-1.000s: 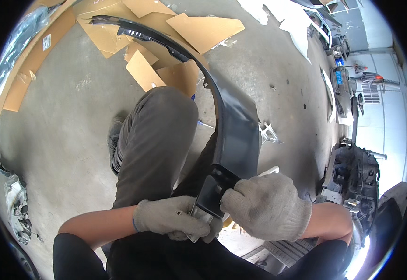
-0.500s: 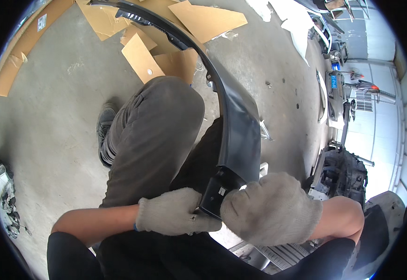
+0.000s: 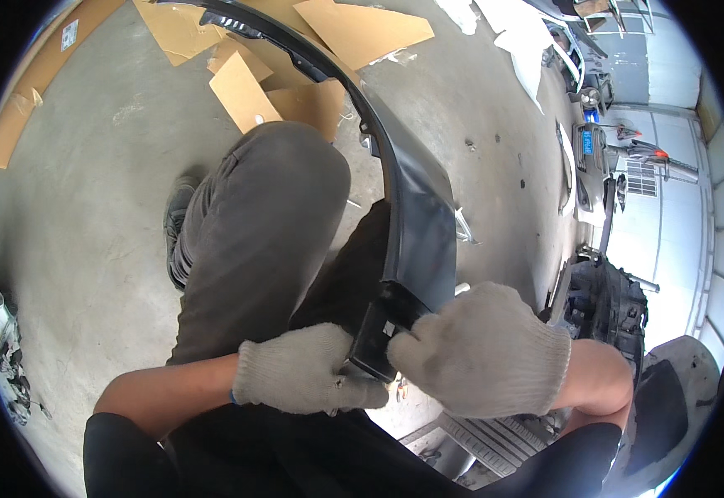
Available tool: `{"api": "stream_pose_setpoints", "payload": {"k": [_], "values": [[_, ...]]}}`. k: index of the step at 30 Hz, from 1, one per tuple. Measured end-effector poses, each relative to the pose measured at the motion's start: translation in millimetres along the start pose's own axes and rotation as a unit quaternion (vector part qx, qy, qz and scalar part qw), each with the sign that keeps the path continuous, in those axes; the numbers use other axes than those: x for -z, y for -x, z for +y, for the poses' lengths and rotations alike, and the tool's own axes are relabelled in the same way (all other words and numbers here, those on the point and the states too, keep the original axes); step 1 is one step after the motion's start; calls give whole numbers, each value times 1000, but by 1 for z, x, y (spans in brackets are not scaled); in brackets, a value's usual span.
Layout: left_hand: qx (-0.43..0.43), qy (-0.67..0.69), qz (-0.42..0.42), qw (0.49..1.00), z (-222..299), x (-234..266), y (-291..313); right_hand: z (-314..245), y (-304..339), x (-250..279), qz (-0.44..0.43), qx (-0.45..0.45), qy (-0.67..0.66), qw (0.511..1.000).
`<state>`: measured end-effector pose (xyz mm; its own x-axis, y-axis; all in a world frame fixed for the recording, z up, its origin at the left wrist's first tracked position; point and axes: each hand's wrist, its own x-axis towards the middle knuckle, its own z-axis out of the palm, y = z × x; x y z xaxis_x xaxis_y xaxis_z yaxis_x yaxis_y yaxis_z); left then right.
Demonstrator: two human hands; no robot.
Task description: The person attaches a metal bracket to a black plastic car fender liner using bolts and a ratchet. They align the bracket, insert bolts, and tighten them to secure the assembly.
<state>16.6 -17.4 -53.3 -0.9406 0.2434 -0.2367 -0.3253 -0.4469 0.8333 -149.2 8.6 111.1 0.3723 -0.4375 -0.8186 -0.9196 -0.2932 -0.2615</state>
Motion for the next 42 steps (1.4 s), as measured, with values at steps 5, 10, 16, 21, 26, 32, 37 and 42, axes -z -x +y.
{"api": "stream_pose_setpoints", "payload": {"k": [5,10,16,21,26,32,37,42], "values": [[42,-78,54,995,10,-1,3,-26,-5,1,49,-32,83,995],[17,-34,81,996,9,0,6,-28,2,-27,124,-89,41,987],[-9,-105,69,992,8,-11,-3,-6,8,-23,140,-9,17,990],[33,-119,58,991,17,-15,-2,16,6,-15,112,81,54,989],[25,-115,99,988,15,-12,-4,-32,10,-23,70,-144,1,987],[-33,-74,87,993,12,-24,-5,27,12,-38,198,118,-22,973],[35,71,91,993,38,-21,1,-3,22,-3,38,-70,61,995],[-72,51,201,976,12,-35,16,-3,28,-23,178,-64,115,975]]}}
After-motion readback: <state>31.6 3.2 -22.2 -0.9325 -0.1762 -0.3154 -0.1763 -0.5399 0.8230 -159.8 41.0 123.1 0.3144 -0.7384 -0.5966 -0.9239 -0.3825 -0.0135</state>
